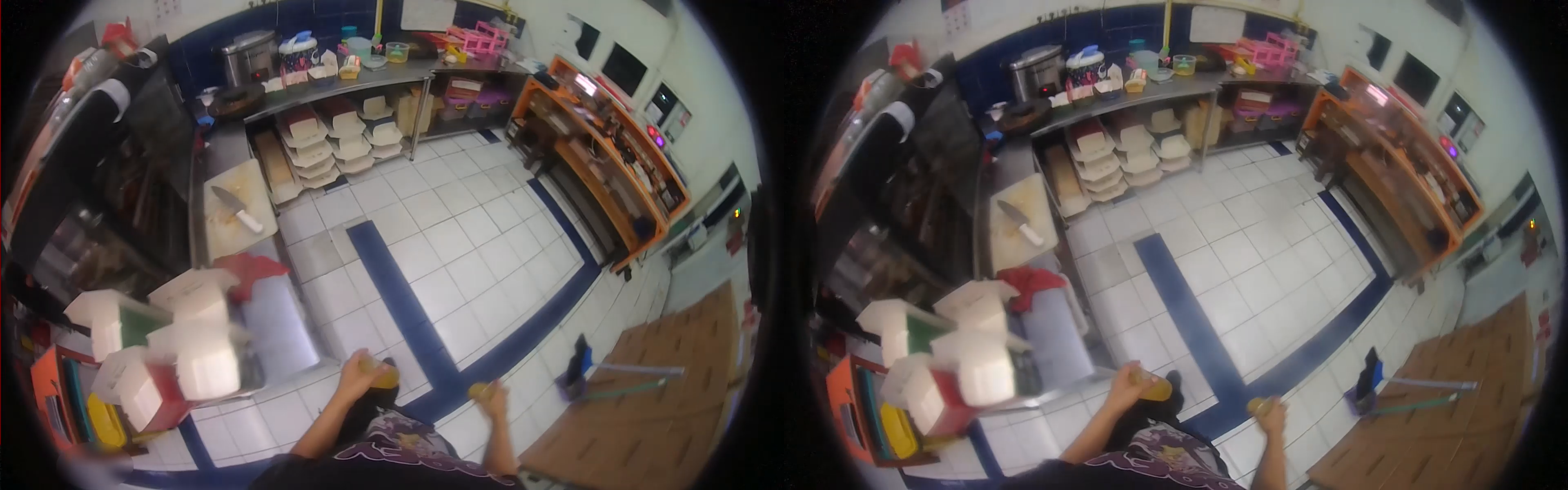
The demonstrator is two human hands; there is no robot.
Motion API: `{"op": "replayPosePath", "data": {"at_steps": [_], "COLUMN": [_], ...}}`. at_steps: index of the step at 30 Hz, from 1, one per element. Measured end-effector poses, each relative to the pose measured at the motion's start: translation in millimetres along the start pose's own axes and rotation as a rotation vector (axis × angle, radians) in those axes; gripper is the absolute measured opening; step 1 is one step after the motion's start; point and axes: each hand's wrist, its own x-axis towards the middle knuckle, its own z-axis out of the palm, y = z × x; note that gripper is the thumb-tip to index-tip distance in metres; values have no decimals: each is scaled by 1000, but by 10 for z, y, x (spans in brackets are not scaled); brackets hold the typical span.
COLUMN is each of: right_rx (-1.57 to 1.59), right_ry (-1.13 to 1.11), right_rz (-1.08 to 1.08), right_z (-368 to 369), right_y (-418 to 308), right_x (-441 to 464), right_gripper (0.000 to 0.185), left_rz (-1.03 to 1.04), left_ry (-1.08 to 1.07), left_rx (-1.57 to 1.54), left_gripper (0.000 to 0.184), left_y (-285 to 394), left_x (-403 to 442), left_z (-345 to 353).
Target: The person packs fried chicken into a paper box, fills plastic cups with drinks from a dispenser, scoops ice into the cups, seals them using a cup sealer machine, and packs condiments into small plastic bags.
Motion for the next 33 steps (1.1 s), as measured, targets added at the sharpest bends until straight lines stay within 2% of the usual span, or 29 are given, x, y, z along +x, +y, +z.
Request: {"op": "replayPosePath", "data": {"at_steps": [1, 2, 3, 4, 5, 7, 8, 10, 14, 16, 19, 21, 22, 23, 24, 25, 26, 27, 30, 32, 33], "right_rx": [-43, 47, -135, -482, -426, -123, -66, -17, 17, 31, 4, -56, -198, -73, -32, -233, 28, 73, 179, 231, 258], "right_ry": [2, 2, -259, -434, -550, -570, -576, -592, -597, -576, -509, -436, -450, -329, -135, -46, 2, 53, 242, 219, 202], "right_rz": [134, 268, 105, 21, 132, 474, 542, 595, 580, 542, 389, 230, 109, 189, 238, -11, 54, 16, -86, -124, -252], "right_z": [128, 232, 889, 1181, 1100, 839, 760, 634, 303, 84, -290, -633, -834, -1458, -1693, -1885, -2289, -2659, -3123, -3264, -3188], "right_y": [19, -40, 785, 1035, 841, 393, 231, 10, -258, -366, -416, -668, -907, -1648, -2008, -2260, -2761, -3286, -4503, -5241, -5430], "right_x": [-15, -36, 120, 95, 109, 475, 790, 1546, 3348, 4325, 6000, 7517, 8453, 9105, 9799, 10525, 11034, 11394, 12292, 12629, 12958], "right_gripper": [73, 77, 80, 87, 88, 89, 90, 91, 94, 96, 98, 99, 94, 82, 86, 87, 101, 95, 78, 81, 80], "left_rz": [-20, -29, -28, -31, 21, 89, 108, 67, 32, 14, -33, -57, -53, -48, -50, -1, 50, 18, 77, 133, 200], "left_ry": [6, -30, -70, -78, -63, -77, -77, -139, -97, -87, 74, 125, 169, 149, 160, 227, 286, 306, 258, 262, 293], "left_rx": [-17, 38, 102, 123, 226, 316, 328, 326, 255, 193, 112, 85, 52, 69, 52, 217, 391, 408, 461, 471, 482], "left_gripper": [88, 88, 88, 88, 87, 86, 86, 86, 87, 87, 83, 82, 82, 83, 83, 83, 84, 85, 84, 83, 83], "left_y": [247, 682, 991, 1146, 1290, 1548, 1644, 1751, 1920, 2300, 3033, 3224, 3311, 3525, 3651, 3738, 3865, 4266, 4479, 4625, 4798], "left_x": [352, 663, 973, 1310, 1695, 2468, 2872, 3681, 5166, 5834, 6477, 7028, 7356, 7689, 8024, 8359, 8701, 8967, 10246, 11046, 11488], "left_z": [124, 136, 162, 265, 403, 614, 724, 973, 1460, 1620, 1869, 1902, 1932, 1897, 1899, 1895, 1875, 1876, 1807, 1779, 1831]}}
